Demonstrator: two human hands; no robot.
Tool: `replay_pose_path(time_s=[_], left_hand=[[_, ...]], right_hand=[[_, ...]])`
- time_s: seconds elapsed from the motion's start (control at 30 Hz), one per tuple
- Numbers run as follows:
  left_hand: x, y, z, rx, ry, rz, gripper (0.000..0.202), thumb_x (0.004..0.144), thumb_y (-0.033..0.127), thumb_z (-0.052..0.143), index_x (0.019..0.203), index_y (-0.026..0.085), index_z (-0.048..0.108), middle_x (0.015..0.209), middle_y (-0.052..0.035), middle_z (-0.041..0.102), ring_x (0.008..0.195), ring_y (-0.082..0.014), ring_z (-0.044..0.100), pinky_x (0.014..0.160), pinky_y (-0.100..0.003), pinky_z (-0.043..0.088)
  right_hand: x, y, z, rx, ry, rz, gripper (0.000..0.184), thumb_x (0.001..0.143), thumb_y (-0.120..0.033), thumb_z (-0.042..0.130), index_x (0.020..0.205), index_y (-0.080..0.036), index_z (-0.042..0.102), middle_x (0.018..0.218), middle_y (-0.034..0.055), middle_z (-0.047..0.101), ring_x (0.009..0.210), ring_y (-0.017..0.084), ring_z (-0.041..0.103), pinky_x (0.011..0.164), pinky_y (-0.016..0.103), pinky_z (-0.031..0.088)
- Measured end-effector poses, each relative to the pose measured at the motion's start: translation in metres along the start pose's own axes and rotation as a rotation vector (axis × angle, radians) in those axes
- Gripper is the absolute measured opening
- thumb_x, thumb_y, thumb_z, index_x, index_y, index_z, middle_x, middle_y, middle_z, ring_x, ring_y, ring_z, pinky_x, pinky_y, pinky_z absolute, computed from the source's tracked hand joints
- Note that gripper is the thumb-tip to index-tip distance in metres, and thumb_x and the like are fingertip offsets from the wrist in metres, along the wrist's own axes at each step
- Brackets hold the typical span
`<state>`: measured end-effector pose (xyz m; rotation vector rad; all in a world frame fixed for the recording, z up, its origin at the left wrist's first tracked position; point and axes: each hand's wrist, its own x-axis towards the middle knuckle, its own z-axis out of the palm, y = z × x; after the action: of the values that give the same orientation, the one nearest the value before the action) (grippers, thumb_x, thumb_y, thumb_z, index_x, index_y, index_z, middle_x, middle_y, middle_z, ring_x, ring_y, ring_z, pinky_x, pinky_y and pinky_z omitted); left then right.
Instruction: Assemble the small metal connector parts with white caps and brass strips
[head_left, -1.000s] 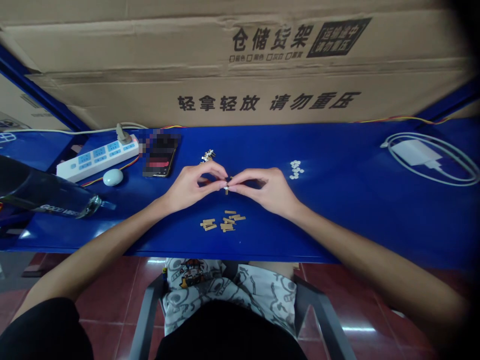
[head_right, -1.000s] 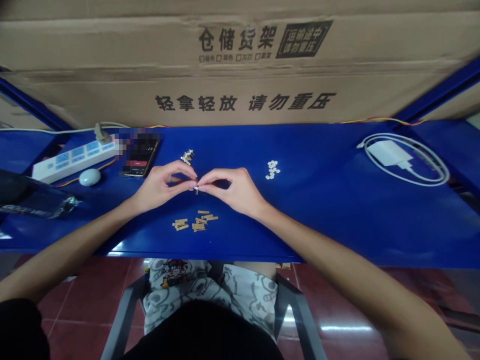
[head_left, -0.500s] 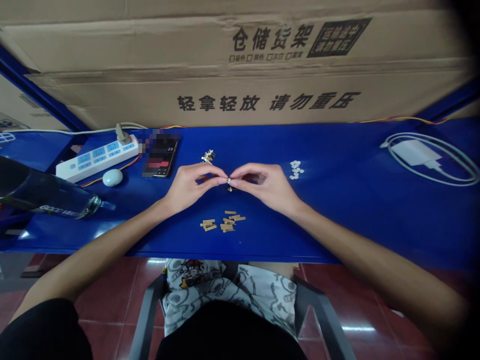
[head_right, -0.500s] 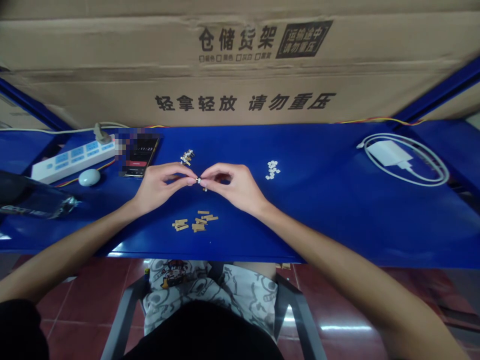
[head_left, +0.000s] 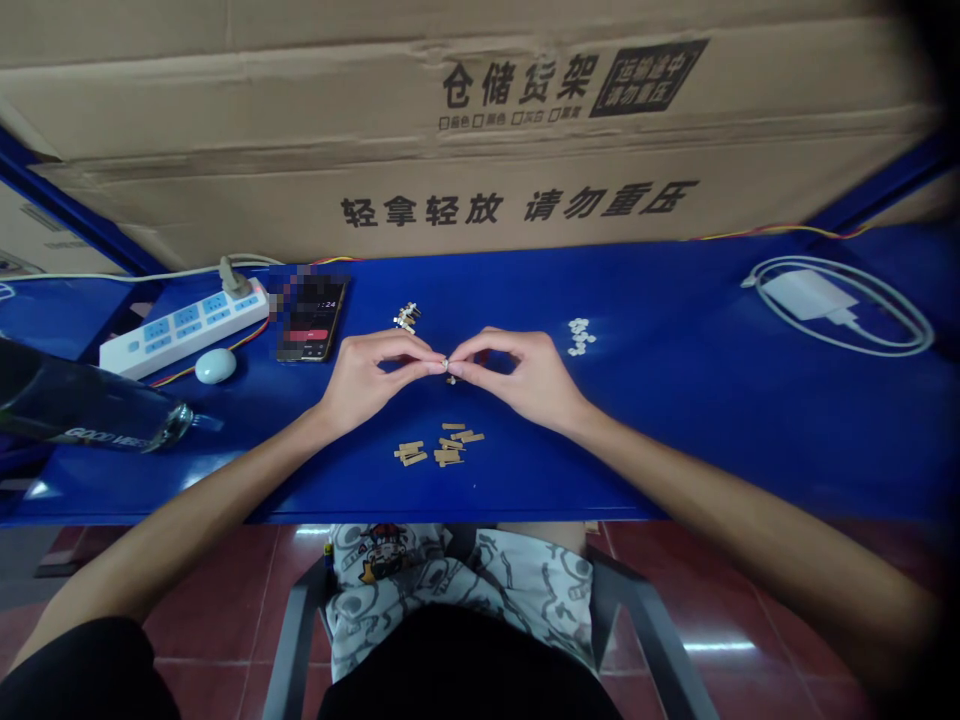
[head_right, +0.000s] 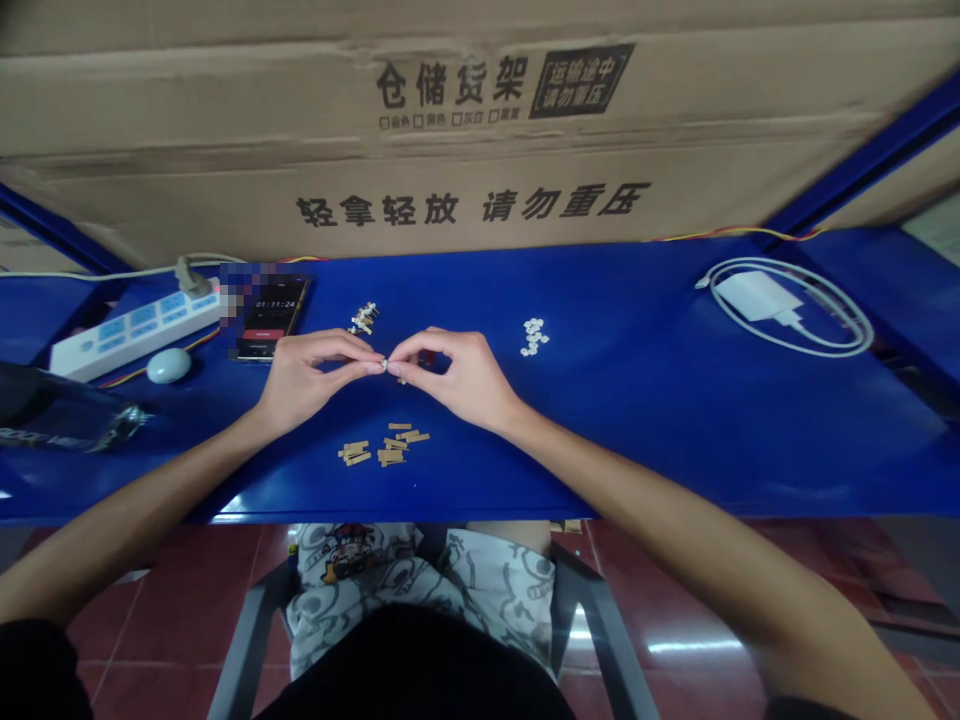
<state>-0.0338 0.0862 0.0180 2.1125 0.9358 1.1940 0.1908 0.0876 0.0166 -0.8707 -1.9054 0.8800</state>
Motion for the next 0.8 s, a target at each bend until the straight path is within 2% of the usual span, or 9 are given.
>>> replay_pose_path(time_s=[0.17,0.37,0.53,0.7,0.8], left_hand=[[-0.001,-0.008,0.002,0.112,-0.022,-0.089,0.025,0.095,0.037,0.071,0.115,0.022,0.075,0.105,-0.0039,0.079,0.094,-0.0166,0.074,0.09,-0.03,0.06],[-0.005,-0.019,0.006,0.366,-0.214,0.003,0.018,0.1,0.02,0.061,0.113,0.021,0.073,0.12,-0.0051,0.074,0.115,-0.0204,0.069,0.108,-0.042,0.053],[-0.008,-0.018,0.007,0.497,-0.294,-0.053,0.025,0.103,0.023,0.057,0.126,0.02,0.067,0.141,-0.0073,0.062,0.132,-0.023,0.059,0.117,-0.048,0.045],[-0.012,-0.015,0.009,0.552,-0.349,-0.028,0.031,0.108,0.023,0.045,0.135,0.017,0.059,0.148,-0.0083,0.055,0.139,-0.0219,0.051,0.122,-0.045,0.04],[-0.014,-0.014,0.011,0.581,-0.364,-0.023,0.034,0.109,0.023,0.04,0.138,0.015,0.056,0.151,-0.0098,0.052,0.142,-0.0221,0.048,0.123,-0.043,0.04]], right_hand=[[0.007,0.014,-0.009,-0.221,0.08,0.013,0.012,0.092,-0.034,0.07,0.088,-0.025,0.076,0.09,0.0004,0.077,0.08,0.019,0.065,0.077,0.036,0.048],[0.016,0.038,-0.019,-0.491,0.034,0.069,0.009,0.092,-0.027,0.068,0.087,-0.026,0.076,0.098,0.0005,0.078,0.094,0.024,0.067,0.089,0.043,0.05],[0.016,0.04,-0.013,-0.544,-0.038,0.037,0.01,0.092,-0.026,0.069,0.086,-0.025,0.077,0.109,0.0017,0.076,0.101,0.024,0.066,0.095,0.045,0.05],[0.012,0.038,-0.013,-0.535,-0.082,0.027,0.01,0.093,-0.028,0.068,0.088,-0.025,0.077,0.115,0.0023,0.074,0.106,0.025,0.067,0.109,0.052,0.042],[0.01,0.038,-0.014,-0.526,-0.099,0.024,0.011,0.094,-0.029,0.068,0.089,-0.026,0.077,0.116,0.0024,0.074,0.108,0.025,0.067,0.112,0.054,0.04]])
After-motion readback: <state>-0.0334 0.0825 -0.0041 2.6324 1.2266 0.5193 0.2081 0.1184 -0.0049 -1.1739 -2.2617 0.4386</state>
